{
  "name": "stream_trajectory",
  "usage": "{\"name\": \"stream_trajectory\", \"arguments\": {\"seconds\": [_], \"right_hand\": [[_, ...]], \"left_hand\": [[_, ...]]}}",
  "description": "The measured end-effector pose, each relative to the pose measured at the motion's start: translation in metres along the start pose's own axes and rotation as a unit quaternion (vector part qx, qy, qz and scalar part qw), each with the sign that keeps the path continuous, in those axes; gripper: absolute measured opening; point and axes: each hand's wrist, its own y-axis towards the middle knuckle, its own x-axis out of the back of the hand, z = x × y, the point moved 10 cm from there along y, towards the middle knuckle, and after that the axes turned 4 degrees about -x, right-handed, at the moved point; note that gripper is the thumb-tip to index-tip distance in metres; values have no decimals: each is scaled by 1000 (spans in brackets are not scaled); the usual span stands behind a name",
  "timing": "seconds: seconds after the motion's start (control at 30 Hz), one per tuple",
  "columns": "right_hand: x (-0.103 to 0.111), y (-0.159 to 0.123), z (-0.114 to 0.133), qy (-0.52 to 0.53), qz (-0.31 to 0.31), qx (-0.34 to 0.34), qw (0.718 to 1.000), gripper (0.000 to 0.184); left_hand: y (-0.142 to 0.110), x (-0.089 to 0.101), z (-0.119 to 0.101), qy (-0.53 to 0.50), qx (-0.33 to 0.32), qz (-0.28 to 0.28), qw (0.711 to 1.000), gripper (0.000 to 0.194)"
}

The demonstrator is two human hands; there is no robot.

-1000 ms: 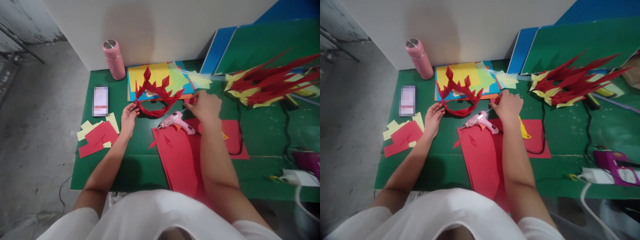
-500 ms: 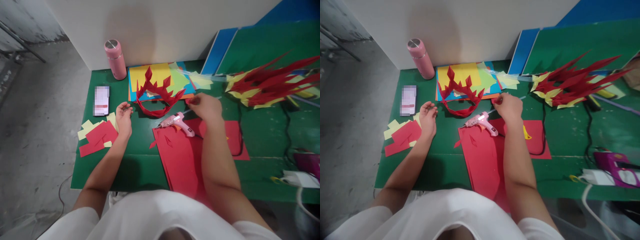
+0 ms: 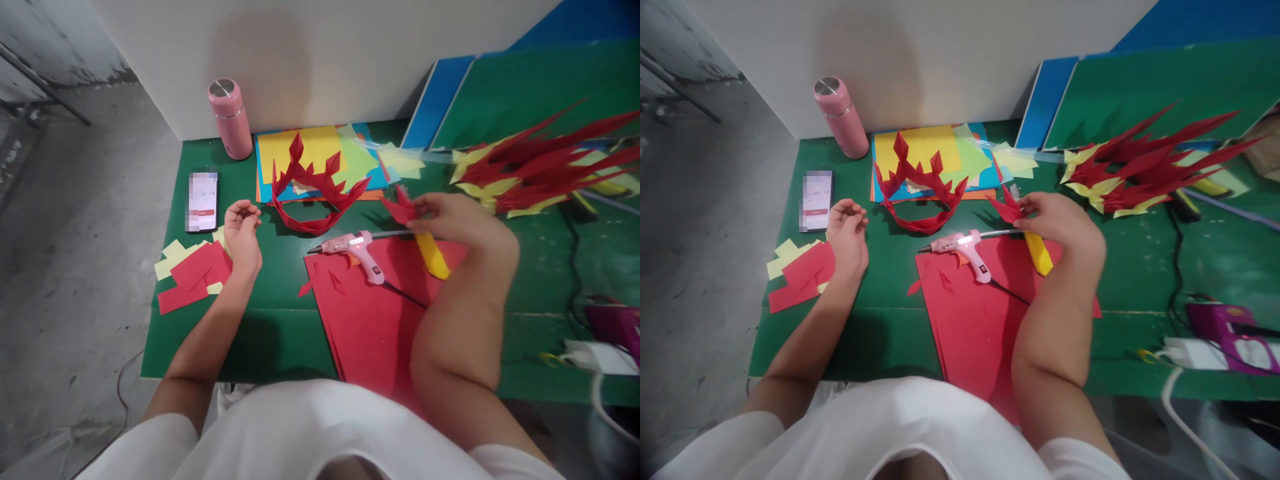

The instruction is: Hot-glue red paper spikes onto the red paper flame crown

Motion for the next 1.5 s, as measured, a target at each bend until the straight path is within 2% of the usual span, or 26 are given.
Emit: {"name": "stream_trajectory", "arguments": {"seconds": [0.07,0.13,0.23,0.33,0.4,0.5,0.57,0.67,0.77,0.87,1.0,1.17,1.3,1.4,1.5], "right_hand": [[15,-8,2,-14,-36,16,999,15],[26,-20,13,24,-62,50,997,15],[30,-43,50,73,-68,159,982,16],[0,-71,104,62,33,315,947,10],[-24,-89,133,33,89,390,916,11],[-38,-104,160,27,65,441,895,9],[-42,-109,167,37,57,448,891,11],[-36,-105,160,71,20,414,907,12],[-31,-89,129,57,-7,315,947,21],[-44,-72,89,-29,38,198,979,29],[-62,-63,54,-96,92,105,985,34],[-79,-59,43,-136,127,104,977,39],[-86,-55,40,-126,137,123,975,25],[-84,-51,39,-113,120,142,976,17],[-75,-47,32,-57,103,143,983,23]], "left_hand": [[-3,-3,-7,1,-10,1,1000,21],[-6,-9,-16,-5,-25,16,1000,20],[-16,-26,-30,-25,-32,81,996,17],[-32,-51,-36,-19,22,190,981,15],[-45,-65,-37,13,60,267,962,29],[-63,-81,-40,112,51,389,913,41],[-66,-82,-40,171,24,418,892,34],[-57,-76,-44,219,-36,408,886,21],[-51,-72,-48,244,-81,403,878,18],[-44,-69,-49,246,-78,385,886,20],[-41,-68,-49,234,-63,376,895,22],[-41,-64,-44,244,-39,372,895,18],[-38,-62,-43,242,-45,366,898,18],[-39,-64,-46,229,-61,382,893,27],[-39,-65,-48,218,-61,393,891,32]]}}
